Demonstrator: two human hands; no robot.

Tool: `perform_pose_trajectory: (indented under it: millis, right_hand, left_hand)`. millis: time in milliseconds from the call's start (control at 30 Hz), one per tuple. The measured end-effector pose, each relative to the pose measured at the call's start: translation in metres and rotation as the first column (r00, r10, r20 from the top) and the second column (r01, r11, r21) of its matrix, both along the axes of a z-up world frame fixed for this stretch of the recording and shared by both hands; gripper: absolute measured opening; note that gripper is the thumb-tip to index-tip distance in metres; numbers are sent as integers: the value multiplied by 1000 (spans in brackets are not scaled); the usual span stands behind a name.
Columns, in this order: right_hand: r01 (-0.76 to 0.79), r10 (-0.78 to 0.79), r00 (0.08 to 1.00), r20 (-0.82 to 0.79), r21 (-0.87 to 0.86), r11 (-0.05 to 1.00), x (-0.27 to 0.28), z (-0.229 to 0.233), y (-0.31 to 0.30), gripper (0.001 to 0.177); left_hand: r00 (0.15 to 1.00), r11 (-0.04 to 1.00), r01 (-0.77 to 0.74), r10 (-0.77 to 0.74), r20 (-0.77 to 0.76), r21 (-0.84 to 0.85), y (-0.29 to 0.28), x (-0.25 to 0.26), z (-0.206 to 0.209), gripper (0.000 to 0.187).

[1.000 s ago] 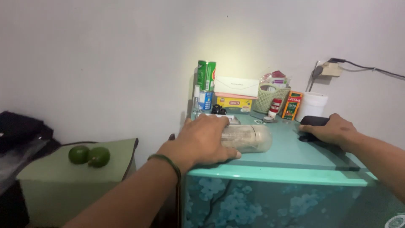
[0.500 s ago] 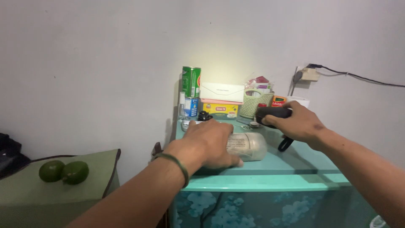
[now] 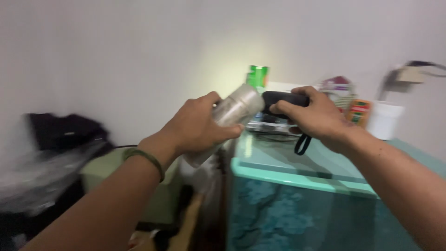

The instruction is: Wiping the top surface of a mini-fridge and organizing various small items.

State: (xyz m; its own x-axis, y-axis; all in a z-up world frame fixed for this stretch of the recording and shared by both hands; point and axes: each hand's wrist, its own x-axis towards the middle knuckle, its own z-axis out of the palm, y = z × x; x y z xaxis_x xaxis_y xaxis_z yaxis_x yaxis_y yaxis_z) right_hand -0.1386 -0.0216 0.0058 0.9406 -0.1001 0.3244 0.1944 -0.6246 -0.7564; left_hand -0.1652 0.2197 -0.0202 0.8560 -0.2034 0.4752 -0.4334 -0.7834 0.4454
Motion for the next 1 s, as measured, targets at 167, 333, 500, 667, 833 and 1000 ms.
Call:
perform_pose_trajectory:
  millis: [167,333,500,667,833,1000]
  right_hand:
    - [-274,273,962,-19,-39,961,-13,-21,101,79]
    - [-440,440,898,5,43,897,-13,-71,198,81]
    - [-389,385,921,-58,-181,903,9,-162,271,82]
    - [-459,444,887,-124,-146,876,16,-235,320,85]
    - [-575,528,803,-276,-123,809,56,-300,347,91]
    - [-620,517,777,-359,-296,726,137,-437,348,109]
  left_hand:
    - [959,949,-275,261,-105,-153,81,-42,-30,70]
    - [906,868,-424,405,-126,-260,160,-68,-82,76]
    - [883,790,-467,441,-162,-397,216,-89,-143,76]
    - [818,712,-556,376,-436,-428,252,-92,-194,75]
    - [747,742,-580,320,-583,-336,301,-50,-287,87]
    - [837,765,-496,296,-460,-411,317,-32,-343,113]
